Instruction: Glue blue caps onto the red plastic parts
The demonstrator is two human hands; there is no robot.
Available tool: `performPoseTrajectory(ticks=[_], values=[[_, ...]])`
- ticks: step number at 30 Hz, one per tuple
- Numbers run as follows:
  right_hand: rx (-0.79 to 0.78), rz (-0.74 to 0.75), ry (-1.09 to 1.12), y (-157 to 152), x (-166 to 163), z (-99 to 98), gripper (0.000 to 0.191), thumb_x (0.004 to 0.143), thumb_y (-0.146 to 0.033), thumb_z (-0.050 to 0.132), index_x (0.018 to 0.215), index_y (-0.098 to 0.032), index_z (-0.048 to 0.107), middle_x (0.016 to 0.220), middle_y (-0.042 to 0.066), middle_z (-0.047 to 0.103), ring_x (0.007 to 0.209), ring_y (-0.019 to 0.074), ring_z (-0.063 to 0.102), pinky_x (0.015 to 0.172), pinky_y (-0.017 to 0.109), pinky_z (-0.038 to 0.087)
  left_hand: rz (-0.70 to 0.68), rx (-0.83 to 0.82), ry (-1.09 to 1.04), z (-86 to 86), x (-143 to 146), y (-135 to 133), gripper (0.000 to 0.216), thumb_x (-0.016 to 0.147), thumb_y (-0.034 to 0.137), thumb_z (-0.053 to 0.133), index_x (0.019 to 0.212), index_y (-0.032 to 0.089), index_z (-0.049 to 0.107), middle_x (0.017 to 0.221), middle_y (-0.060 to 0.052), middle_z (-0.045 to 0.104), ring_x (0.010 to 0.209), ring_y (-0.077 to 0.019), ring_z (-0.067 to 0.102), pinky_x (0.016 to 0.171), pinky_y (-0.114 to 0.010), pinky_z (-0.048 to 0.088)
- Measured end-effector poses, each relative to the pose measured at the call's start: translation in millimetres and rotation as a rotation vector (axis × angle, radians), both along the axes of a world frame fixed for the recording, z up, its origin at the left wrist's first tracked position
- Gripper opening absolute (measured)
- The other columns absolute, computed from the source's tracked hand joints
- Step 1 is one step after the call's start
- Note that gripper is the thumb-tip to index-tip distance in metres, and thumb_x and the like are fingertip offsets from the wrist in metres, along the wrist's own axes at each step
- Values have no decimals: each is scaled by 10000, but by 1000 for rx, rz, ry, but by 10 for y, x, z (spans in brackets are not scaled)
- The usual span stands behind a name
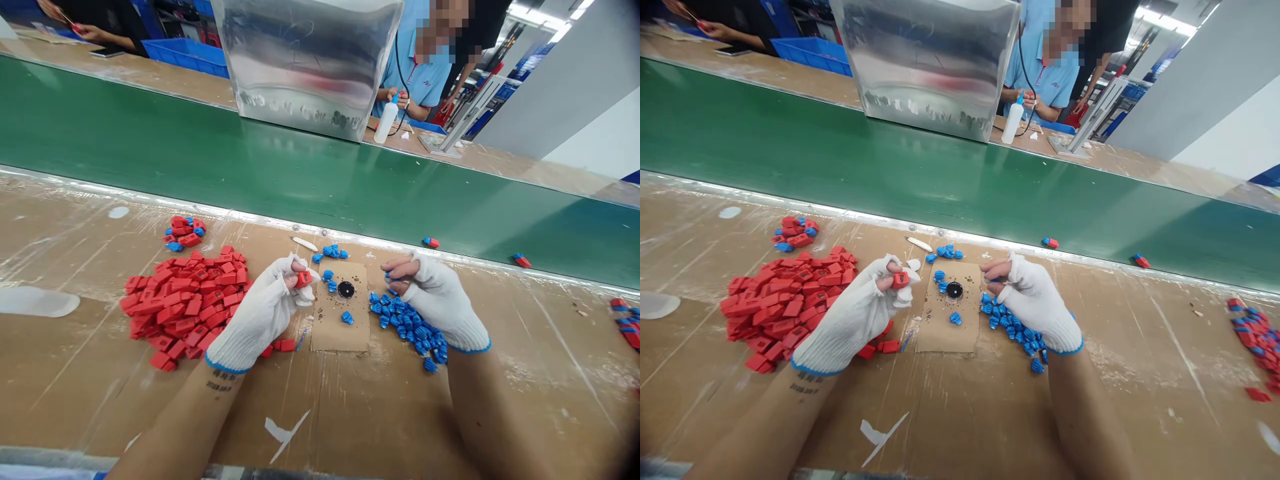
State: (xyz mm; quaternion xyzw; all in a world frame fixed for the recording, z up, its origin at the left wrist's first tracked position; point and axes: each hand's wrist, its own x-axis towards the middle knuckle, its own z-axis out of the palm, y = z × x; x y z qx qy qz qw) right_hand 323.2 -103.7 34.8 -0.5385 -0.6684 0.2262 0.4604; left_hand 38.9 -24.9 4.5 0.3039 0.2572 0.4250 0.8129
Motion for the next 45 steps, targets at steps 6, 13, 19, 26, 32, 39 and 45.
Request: performPoseTrajectory(ticks=[6, 13, 19, 26, 32, 39, 45], values=[[14, 68, -142, 129, -275, -208, 146, 900, -203, 669, 876, -248, 806, 1080, 79, 803, 1022, 257, 778, 846, 426, 644, 59, 52, 44, -39, 6, 14, 159, 779, 194, 871, 832, 167, 724, 894, -23, 709, 723, -88, 628, 661, -211, 551], [-2, 86, -334, 205, -391, -312, 178, 939, -186, 611, 1001, -246, 767, 983, 61, 772, 882, 219, 709, 814, 407, 610, 108, 47, 95, -78, 29, 19, 244, 752, 226, 903, 869, 164, 698, 830, 10, 686, 678, -72, 625, 636, -186, 528], [2, 82, -396, 246, -477, -300, 92, 907, -183, 583, 846, -230, 631, 827, 30, 699, 750, 184, 647, 692, 346, 519, 106, 79, 190, -85, 28, 30, 247, 883, 343, 811, 889, 165, 641, 806, -4, 668, 635, -83, 581, 554, -195, 484], [-118, 81, -422, 229, -457, -323, 78, 909, -198, 605, 845, -234, 578, 848, 12, 698, 717, 152, 590, 665, 311, 456, 136, 65, 200, -26, 20, 28, 240, 886, 311, 799, 901, 171, 606, 808, 5, 629, 646, -83, 564, 549, -191, 471], [-86, 96, -451, 224, -468, -281, 151, 907, -173, 579, 781, -235, 525, 819, 12, 703, 709, 151, 611, 652, 295, 461, 140, 73, 286, -19, 23, 34, 193, 872, 285, 760, 927, 163, 621, 911, -24, 673, 659, -80, 575, 572, -202, 502], [-108, 103, -480, 238, -493, -203, 124, 894, -162, 570, 788, -223, 592, 836, 29, 740, 700, 155, 637, 639, 291, 467, 101, 101, 321, -48, 5, 49, 267, 827, 330, 809, 940, 163, 633, 901, -8, 654, 673, -77, 583, 599, -205, 508], [-107, 76, -493, 215, -448, -181, 138, 924, -196, 590, 792, -213, 628, 815, 15, 735, 691, 149, 651, 633, 278, 471, 110, 93, 325, -36, 7, 50, 255, 816, 317, 786, 935, 166, 618, 915, -6, 658, 670, -76, 577, 618, -224, 506]])
